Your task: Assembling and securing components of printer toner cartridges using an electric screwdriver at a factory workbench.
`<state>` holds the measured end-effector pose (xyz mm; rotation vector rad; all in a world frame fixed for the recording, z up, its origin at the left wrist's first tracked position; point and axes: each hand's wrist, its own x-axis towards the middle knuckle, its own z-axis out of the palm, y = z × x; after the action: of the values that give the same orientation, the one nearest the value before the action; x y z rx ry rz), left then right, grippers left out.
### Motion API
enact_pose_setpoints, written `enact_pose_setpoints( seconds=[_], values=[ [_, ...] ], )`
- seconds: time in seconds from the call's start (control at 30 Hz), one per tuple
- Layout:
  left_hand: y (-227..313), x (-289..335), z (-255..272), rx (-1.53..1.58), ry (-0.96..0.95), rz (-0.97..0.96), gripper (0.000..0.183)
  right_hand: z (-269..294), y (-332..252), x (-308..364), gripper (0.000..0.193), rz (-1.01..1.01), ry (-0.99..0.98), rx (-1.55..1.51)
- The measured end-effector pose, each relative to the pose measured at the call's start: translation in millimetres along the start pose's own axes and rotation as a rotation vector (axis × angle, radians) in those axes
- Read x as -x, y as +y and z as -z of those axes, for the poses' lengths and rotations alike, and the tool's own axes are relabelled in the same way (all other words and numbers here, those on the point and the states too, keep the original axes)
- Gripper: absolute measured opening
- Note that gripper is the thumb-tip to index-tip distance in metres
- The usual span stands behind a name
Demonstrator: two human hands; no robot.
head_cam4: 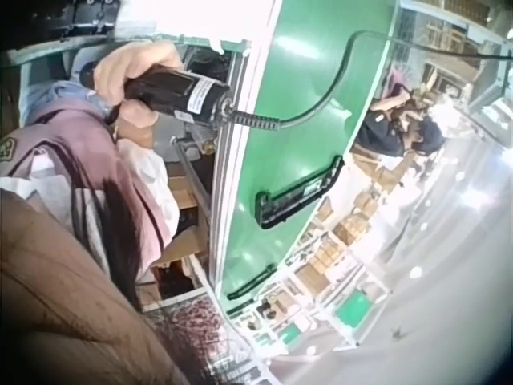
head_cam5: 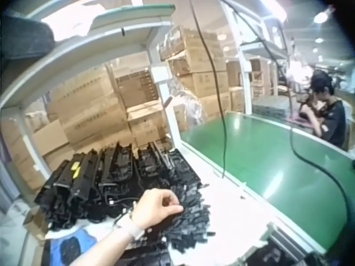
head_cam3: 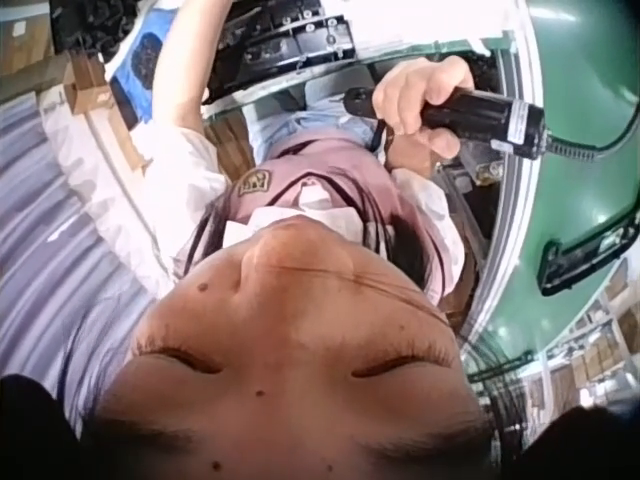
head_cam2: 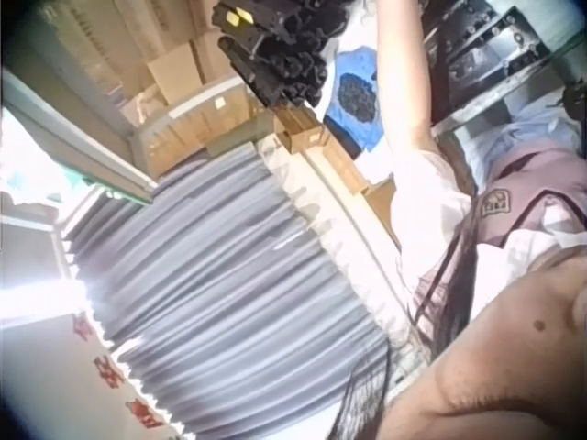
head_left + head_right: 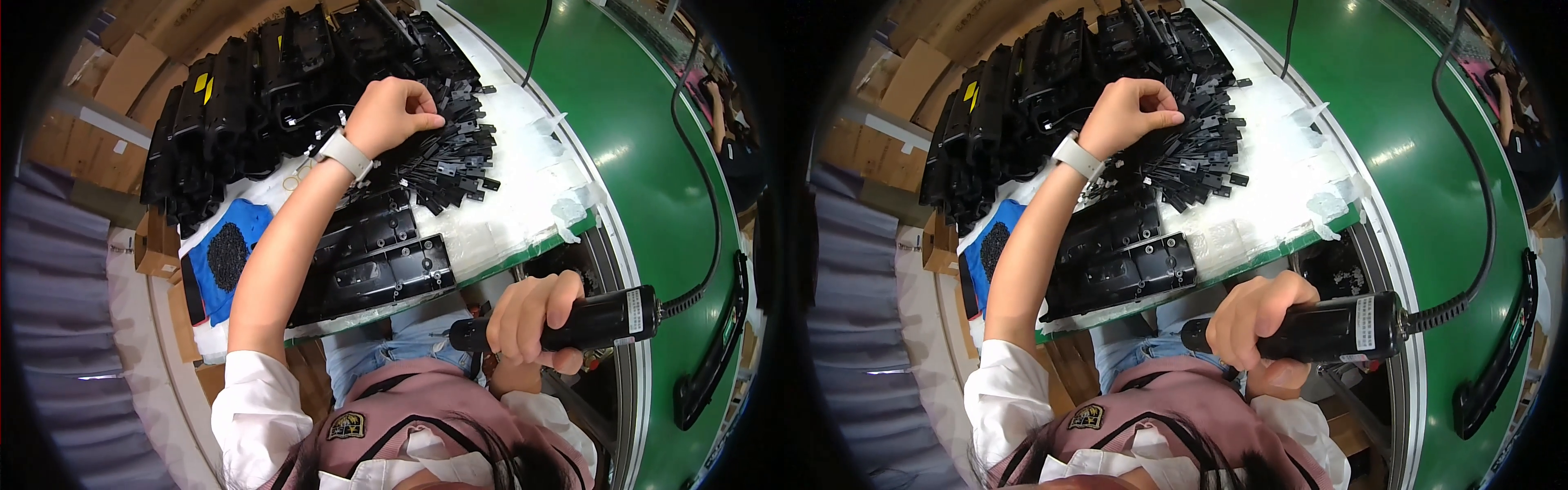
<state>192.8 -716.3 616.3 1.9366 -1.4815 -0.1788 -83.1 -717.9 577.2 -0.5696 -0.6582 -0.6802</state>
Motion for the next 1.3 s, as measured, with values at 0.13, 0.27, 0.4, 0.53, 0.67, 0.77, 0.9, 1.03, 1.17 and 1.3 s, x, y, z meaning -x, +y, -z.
enact_pose_setpoints(
  seconds=[0.13,0.27,0.4,0.53,0.67,0.77,0.9,1.03,1.17,1.3],
  values=[
    [-2.9,0.7,-8.8,-0.017,0.008,-0.131,0.02,4.2,0.9,2.7,0.035,-0.012,-0.004,-0.02],
    [3.8,-0.1,-12.1,-0.131,0.03,-0.101,0.02,4.2,-1.4,4.1,0.037,-0.059,-0.03,0.073],
    [12.0,3.7,-7.0,-0.239,0.087,-0.165,0.018,-2.0,1.6,5.3,0.036,-0.033,0.022,0.015],
    [29.5,7.0,22.4,-0.022,0.425,-0.155,0.017,-2.5,0.0,6.7,0.036,-0.009,0.039,0.029],
    [52.5,14.0,59.4,0.268,0.663,-0.116,0.014,-3.0,-3.6,6.8,0.036,-0.012,0.079,0.032],
    [35.1,13.5,82.5,0.595,0.744,-0.007,0.016,-4.7,-0.3,6.9,0.036,-0.004,0.089,0.022],
    [30.7,35.9,60.4,0.453,0.392,0.015,0.013,-2.9,2.5,4.6,0.037,-0.048,0.049,0.031],
    [21.6,34.7,48.1,0.36,0.301,0.136,0.015,-3.0,11.5,5.9,0.039,-0.054,0.068,0.034],
    [31.7,25.0,58.5,0.492,0.494,-0.062,0.015,-4.1,17.8,6.4,0.04,-0.055,0.069,0.07],
    [40.3,16.8,61.1,0.774,0.487,-0.115,0.011,-6.6,20.8,7.5,0.041,-0.055,0.06,0.082]
  ],
)
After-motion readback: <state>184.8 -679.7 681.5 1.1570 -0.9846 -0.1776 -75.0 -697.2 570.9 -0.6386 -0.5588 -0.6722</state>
